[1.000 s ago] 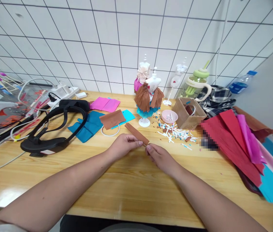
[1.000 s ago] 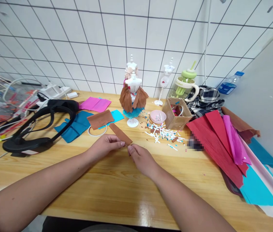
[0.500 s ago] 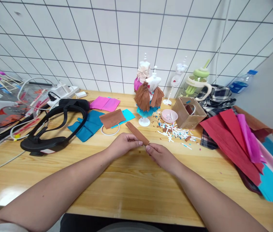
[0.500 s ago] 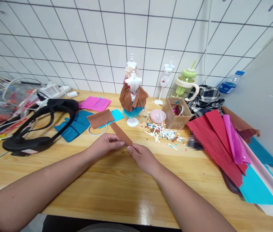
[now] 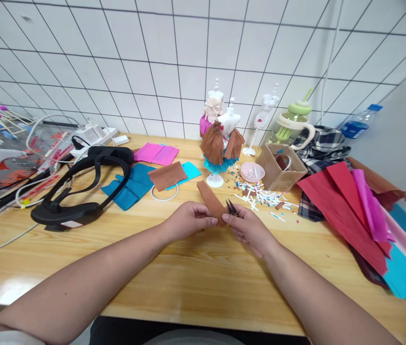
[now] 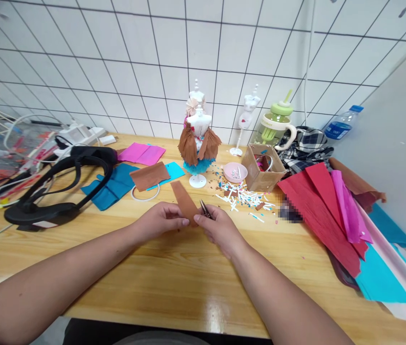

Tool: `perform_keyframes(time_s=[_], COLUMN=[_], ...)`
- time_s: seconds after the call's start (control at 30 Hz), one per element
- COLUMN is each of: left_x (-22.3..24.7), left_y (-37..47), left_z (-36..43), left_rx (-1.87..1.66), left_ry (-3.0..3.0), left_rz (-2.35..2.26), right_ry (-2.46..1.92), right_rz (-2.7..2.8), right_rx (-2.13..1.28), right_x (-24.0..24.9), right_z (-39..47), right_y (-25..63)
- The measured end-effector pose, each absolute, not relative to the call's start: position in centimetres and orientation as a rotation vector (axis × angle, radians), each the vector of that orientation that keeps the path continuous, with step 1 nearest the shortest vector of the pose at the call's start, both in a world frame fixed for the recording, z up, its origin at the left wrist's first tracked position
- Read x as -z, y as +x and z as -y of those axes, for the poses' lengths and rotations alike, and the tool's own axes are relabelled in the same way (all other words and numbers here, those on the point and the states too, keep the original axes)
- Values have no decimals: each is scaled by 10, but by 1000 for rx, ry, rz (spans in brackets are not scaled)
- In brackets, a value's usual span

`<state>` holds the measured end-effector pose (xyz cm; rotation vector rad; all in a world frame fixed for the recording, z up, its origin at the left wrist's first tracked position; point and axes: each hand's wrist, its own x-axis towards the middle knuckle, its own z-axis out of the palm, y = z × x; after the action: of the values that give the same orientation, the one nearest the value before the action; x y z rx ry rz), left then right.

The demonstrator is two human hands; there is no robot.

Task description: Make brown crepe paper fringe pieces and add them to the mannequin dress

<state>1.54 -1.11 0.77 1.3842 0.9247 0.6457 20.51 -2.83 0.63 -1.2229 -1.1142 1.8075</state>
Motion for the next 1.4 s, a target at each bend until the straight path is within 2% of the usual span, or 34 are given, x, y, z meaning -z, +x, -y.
perform_keyframes(time_s=[0.23,0.43,0.63,0.77,0.97,1.4], left_x=[-8,-2,-4,-6,-5,-4], left_y=[14,15,13,8,12,18], left_z=[8,7,3,0,4,8], left_rx=[-641,-580,-871,-992,-937,-866], left_ry=[1257,1276,1132,992,1021,1047], left_rz=[-781,-936,-1008,-1044,-1015,-979], right_ry=[-1248,-1240,-1257,-1157,-1153,-1167], right_rz=[1226,1399,1318,1574,1807,1805], right_rx=[-1670,-1568,-1569,-1628,-1583,-1591], right_x=[-2,0,-3,2,10,6], right_z=[27,28,32,40,45,43], right_y=[208,204,204,199,192,191])
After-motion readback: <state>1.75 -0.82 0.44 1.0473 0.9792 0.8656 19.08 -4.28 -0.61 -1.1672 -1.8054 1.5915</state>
